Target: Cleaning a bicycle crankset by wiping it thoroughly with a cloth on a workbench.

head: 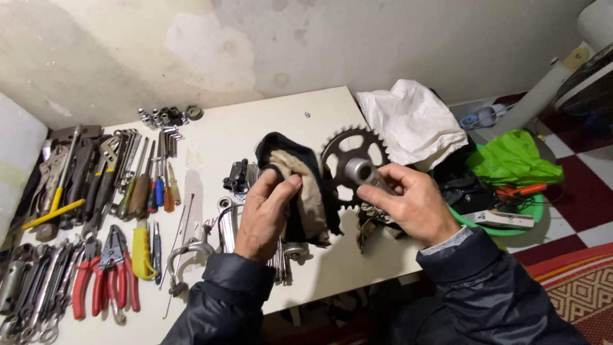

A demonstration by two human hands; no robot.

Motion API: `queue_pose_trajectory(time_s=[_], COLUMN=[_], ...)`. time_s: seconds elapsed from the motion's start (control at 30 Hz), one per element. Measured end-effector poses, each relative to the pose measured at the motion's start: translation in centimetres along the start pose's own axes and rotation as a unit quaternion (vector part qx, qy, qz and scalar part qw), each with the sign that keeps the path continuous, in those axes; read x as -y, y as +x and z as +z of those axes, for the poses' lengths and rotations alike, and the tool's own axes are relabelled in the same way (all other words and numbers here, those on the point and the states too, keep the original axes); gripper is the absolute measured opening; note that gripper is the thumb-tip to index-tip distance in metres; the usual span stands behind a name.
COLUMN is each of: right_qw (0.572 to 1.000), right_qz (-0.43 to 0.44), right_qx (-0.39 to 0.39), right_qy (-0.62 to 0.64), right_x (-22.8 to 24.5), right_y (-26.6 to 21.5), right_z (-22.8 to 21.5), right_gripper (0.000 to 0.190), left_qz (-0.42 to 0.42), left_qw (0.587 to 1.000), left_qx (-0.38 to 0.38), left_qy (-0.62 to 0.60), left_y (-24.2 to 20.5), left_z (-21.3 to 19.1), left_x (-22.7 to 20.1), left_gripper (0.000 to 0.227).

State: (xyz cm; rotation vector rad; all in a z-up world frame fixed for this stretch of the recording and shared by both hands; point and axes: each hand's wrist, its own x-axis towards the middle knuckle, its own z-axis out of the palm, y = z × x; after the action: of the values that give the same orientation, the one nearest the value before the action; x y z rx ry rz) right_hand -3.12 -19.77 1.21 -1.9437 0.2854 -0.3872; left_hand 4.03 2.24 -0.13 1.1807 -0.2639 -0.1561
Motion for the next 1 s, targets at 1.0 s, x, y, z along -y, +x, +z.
queue_pose_trajectory(time_s=[1.0], right_qw=[0.858], right_qz=[-0.404], right_qx=[0.086], right_qy=[-0.304], right_x=[-2.7], right_y=[0.7], right_z=[-1.1], right_gripper=[0.04], left_qz=[-0.179], left_qw=[0.972], left_qx=[0.149], left_qy=[0.024], left_y=[-1.4], left_z=[-0.6], left_x=[4.1], left_gripper=[0.007])
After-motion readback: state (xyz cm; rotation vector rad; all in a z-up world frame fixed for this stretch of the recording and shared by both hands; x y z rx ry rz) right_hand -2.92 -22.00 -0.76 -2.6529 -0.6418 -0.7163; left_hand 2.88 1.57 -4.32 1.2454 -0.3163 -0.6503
